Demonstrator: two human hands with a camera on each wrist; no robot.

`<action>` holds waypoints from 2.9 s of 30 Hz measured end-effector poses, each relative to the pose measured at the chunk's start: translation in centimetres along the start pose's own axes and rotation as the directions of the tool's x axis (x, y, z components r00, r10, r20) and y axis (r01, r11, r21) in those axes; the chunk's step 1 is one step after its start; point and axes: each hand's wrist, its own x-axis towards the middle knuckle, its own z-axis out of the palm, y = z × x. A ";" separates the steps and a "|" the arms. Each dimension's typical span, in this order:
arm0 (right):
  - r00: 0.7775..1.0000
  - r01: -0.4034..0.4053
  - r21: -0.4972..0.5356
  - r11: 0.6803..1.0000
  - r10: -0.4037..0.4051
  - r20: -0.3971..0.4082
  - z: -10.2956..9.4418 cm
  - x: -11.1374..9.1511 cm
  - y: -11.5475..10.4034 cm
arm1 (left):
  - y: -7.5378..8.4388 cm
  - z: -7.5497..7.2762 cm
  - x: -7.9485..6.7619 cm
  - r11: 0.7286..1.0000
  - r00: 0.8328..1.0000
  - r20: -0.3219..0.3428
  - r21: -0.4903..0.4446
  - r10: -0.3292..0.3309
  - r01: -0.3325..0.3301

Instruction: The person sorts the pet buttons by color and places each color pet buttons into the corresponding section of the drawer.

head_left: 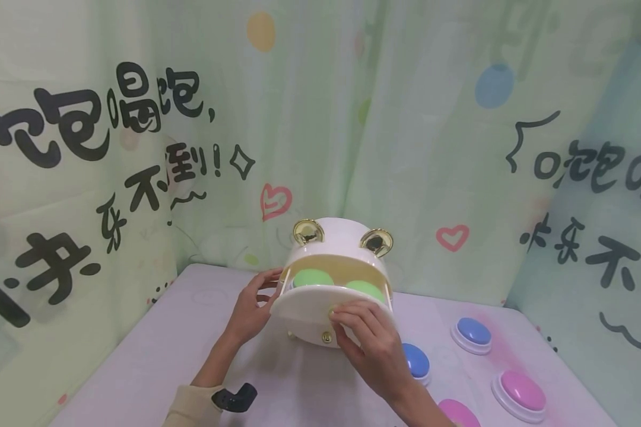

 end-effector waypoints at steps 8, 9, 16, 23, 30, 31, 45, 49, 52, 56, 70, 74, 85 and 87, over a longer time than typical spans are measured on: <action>0.999 -0.040 0.008 0.999 0.040 0.008 0.6 0.1 1.0 | 0.0 -0.1 0.0 1.000 1.000 0.007 -0.004 0.009 -0.009; 0.999 -0.045 0.010 0.999 0.044 0.007 0.7 0.1 1.1 | -0.1 -0.1 0.0 1.000 1.000 0.006 -0.004 0.011 -0.011; 0.996 -0.087 0.006 0.996 0.087 0.026 1.1 0.2 2.1 | -0.2 -0.2 0.0 1.000 1.000 0.008 0.001 0.021 -0.021; 0.989 -0.136 -0.006 0.991 0.136 0.062 1.7 0.2 3.1 | 0.1 -0.1 -0.1 1.000 1.000 0.004 -0.006 0.022 -0.022; 0.982 -0.165 -0.027 0.986 0.167 0.086 2.1 0.2 4.1 | 0.2 -0.1 0.0 1.000 1.000 0.002 -0.025 0.015 -0.015; 0.983 -0.162 -0.030 0.986 0.164 0.085 2.2 0.2 4.2 | 0.2 -0.1 0.0 0.999 1.000 0.001 -0.029 0.018 -0.018; 0.979 -0.174 -0.062 0.983 0.179 0.092 2.6 0.5 5.2 | 0.0 -0.1 -0.1 1.000 1.000 0.003 -0.016 0.018 -0.018; 0.979 -0.179 -0.058 0.982 0.183 0.094 2.7 0.5 5.3 | 0.0 -0.1 -0.1 1.000 1.000 0.004 -0.011 0.017 -0.017; 0.978 -0.180 -0.056 0.982 0.184 0.100 2.7 0.4 5.4 | 0.0 -0.1 -0.1 1.000 1.000 0.002 -0.010 0.016 -0.016; 0.978 -0.172 -0.065 0.983 0.178 0.107 2.6 0.4 5.6 | 0.0 0.0 -0.1 1.000 1.000 0.003 -0.013 0.016 -0.016; 0.973 -0.188 -0.080 0.979 0.197 0.121 2.5 0.4 5.7 | 0.2 -0.1 -0.2 0.999 1.000 -0.001 -0.014 0.032 -0.032; 0.972 -0.194 -0.079 0.978 0.202 0.117 2.5 0.4 5.7 | 0.1 -0.1 -0.1 0.999 0.999 -0.002 -0.013 0.034 -0.034; 0.974 -0.207 -0.064 0.976 0.212 0.084 2.4 -0.1 5.4 | 0.1 0.0 -0.1 0.999 0.999 -0.003 -0.013 0.042 -0.042; 0.970 -0.223 -0.057 0.973 0.227 0.083 2.3 -0.3 5.1 | 0.1 0.0 -0.1 0.999 0.999 -0.003 -0.012 0.044 -0.044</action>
